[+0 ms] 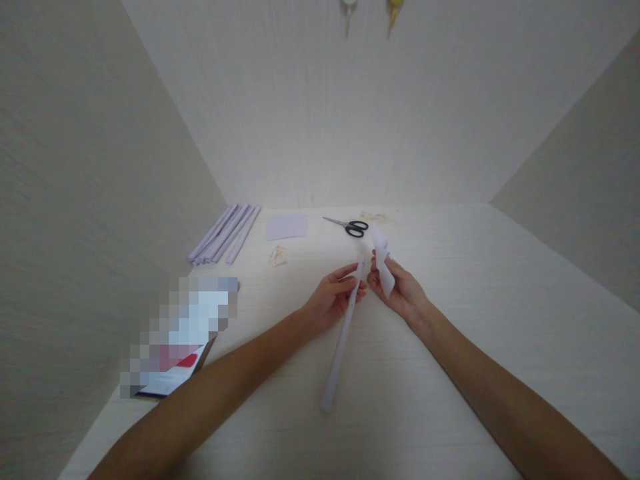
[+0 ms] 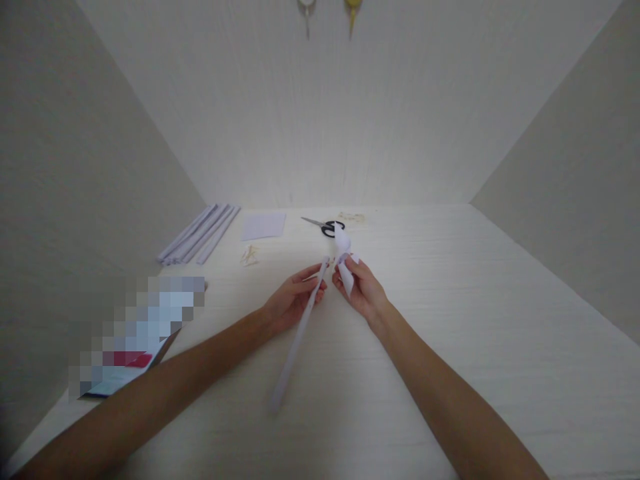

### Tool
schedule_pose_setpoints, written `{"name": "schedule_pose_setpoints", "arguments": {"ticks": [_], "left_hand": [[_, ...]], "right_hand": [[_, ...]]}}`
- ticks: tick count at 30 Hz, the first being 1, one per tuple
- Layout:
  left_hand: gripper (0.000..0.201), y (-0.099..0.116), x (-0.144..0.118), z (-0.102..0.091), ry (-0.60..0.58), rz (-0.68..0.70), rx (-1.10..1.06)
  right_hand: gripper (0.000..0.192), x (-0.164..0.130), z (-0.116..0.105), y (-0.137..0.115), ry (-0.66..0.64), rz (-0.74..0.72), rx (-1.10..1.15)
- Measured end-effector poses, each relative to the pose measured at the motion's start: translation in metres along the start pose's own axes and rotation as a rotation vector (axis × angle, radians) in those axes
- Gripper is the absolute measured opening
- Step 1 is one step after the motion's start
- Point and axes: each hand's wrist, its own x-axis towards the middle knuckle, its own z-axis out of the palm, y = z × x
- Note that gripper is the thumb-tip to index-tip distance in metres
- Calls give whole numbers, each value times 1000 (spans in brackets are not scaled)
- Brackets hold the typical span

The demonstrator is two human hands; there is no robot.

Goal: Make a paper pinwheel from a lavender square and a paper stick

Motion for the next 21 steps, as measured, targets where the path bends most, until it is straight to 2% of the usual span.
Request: {"name": "schedule_pose_setpoints", "arguments": {"ticks": [7,15,21], "left_hand": [[30,1,-1,1,-2,-1,7],[32,2,-1,3,35,-17,16],[30,2,0,1,-5,-11,9]], "right_hand": [[8,0,1,0,-12,-31,-42],[7,0,1,-1,39,-7,39],[5,0,0,0,-13,-21,-36]]}}
